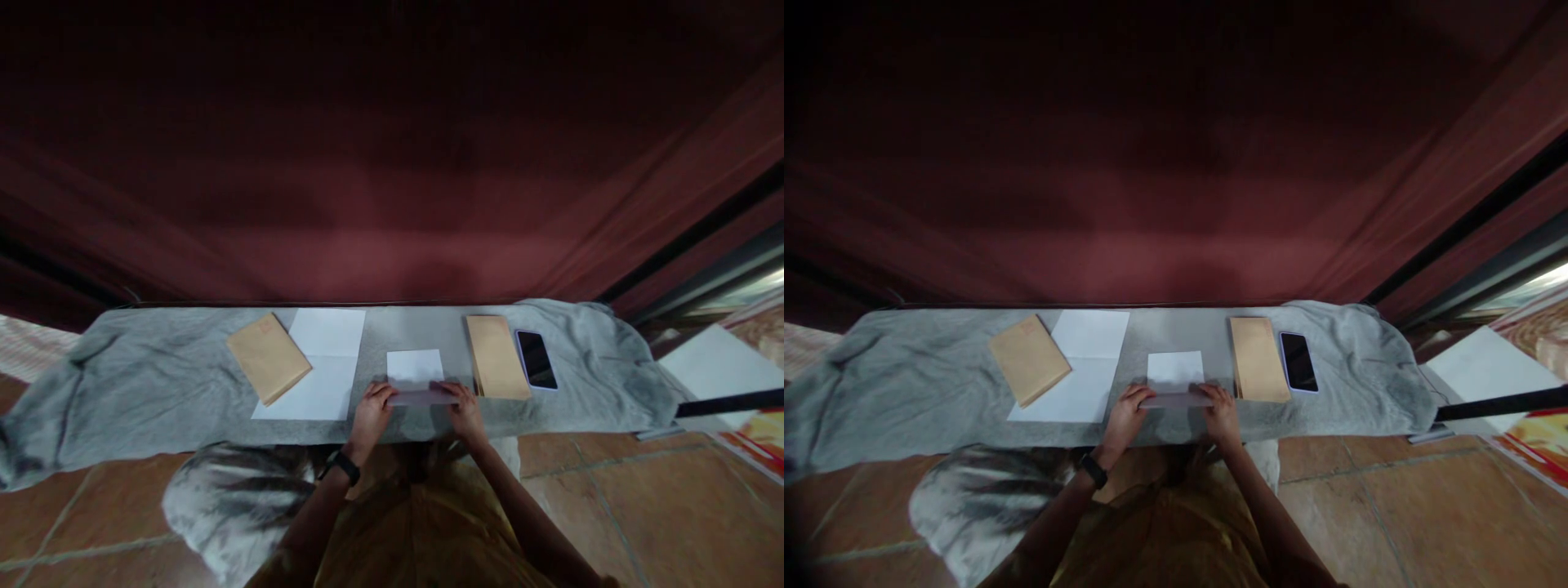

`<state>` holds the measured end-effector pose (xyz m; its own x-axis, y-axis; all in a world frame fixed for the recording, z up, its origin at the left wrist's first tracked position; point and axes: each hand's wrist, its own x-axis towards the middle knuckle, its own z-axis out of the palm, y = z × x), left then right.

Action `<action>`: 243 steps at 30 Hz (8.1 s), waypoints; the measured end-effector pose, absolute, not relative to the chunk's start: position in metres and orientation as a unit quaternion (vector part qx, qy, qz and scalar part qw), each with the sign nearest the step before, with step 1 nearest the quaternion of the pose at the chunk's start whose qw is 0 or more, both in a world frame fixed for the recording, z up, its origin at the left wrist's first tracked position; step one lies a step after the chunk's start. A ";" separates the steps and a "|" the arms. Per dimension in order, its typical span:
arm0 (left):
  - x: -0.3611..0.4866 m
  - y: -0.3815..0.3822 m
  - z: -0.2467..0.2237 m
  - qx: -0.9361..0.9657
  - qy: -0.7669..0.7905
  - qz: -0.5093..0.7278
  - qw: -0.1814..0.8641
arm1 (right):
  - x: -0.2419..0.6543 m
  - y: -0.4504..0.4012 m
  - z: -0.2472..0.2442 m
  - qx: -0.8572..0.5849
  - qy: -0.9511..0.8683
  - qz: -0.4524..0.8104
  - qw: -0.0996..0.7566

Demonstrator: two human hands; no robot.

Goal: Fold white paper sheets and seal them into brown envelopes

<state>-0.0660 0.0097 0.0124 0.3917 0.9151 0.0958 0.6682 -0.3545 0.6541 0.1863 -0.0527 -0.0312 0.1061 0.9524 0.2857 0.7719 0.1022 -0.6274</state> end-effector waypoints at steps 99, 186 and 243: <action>0.003 0.013 -0.023 0.804 0.574 0.155 0.023 | 0.139 -0.050 -0.031 -0.675 -0.717 -0.065 0.165; -0.044 -0.034 -0.009 0.903 0.410 0.126 0.003 | 0.143 -0.010 -0.021 -0.592 -0.796 0.004 0.127; -0.009 -0.035 -0.008 0.893 0.437 0.101 0.047 | 0.144 -0.064 -0.019 -0.625 -0.769 0.016 0.136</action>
<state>-0.0088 -0.0349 -0.0078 0.5979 0.7893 0.1395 0.7703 -0.6139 0.1722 0.1438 -0.0638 -0.0192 -0.1823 0.9648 0.1895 0.9563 0.2188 -0.1941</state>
